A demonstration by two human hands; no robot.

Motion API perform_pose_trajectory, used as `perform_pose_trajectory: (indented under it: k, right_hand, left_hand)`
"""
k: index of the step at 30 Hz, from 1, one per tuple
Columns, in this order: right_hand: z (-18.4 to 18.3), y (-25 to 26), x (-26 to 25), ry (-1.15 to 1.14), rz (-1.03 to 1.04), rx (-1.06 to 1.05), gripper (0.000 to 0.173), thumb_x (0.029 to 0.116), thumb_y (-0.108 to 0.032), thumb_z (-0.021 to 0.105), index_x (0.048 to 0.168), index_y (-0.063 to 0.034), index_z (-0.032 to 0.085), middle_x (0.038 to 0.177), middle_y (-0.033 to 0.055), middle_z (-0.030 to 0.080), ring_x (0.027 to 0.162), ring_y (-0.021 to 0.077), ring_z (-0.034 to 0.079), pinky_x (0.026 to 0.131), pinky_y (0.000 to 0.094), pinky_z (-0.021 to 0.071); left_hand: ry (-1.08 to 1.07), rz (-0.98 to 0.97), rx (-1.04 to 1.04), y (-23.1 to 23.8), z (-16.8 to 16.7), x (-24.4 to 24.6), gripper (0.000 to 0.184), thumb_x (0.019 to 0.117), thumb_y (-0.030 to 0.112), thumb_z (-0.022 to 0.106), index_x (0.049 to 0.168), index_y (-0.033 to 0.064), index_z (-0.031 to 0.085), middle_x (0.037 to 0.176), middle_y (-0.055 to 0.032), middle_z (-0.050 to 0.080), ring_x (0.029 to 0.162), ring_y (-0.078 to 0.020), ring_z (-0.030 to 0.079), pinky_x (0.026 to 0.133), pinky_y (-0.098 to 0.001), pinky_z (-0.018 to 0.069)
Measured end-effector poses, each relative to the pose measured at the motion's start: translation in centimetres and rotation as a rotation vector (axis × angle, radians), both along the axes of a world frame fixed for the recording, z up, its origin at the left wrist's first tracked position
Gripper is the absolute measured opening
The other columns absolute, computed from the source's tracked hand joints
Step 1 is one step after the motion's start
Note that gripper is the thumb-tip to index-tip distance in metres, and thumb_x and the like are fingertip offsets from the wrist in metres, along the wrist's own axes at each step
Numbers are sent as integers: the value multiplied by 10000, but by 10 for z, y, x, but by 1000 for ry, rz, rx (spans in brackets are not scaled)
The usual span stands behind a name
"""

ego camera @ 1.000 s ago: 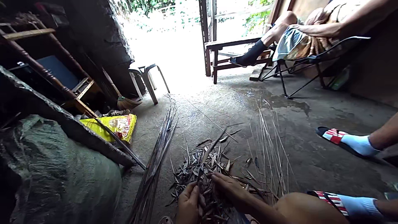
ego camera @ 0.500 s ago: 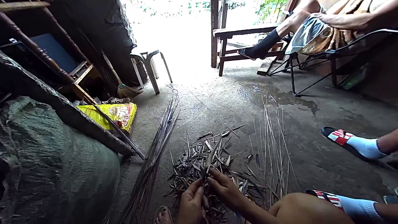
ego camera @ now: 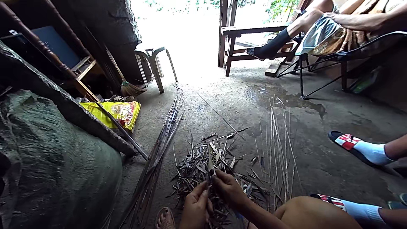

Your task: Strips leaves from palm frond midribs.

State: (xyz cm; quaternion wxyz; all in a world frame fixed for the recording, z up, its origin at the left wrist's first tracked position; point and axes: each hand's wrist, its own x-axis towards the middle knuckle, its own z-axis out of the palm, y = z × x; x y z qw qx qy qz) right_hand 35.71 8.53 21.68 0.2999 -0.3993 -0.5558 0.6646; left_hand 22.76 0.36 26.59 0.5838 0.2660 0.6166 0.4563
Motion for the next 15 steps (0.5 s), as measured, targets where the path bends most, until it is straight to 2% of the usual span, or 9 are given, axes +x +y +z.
perform_pose_trajectory:
  k: [5, 15]
  right_hand:
    - [5, 6, 1, 83, -74, -130, 272, 1068, -98, 456, 1256, 10, 620, 713, -28, 583, 544, 41, 523, 522, 213, 474]
    - [11, 23, 10, 123, -202, -171, 328, 1066, -39, 420, 1359, 20, 555, 663, -13, 567, 485, 48, 488, 470, 217, 444]
  left_hand:
    - [-34, 0, -9, -1, 3, 2, 358, 1090, 27, 374, 1404, -59, 522, 570, 20, 518, 420, -12, 406, 408, -166, 341]
    - [-45, -40, 6, -8, 7, 1, 361, 1084, 5, 347, 1389, -59, 532, 564, 31, 517, 420, 3, 386, 412, -158, 324]
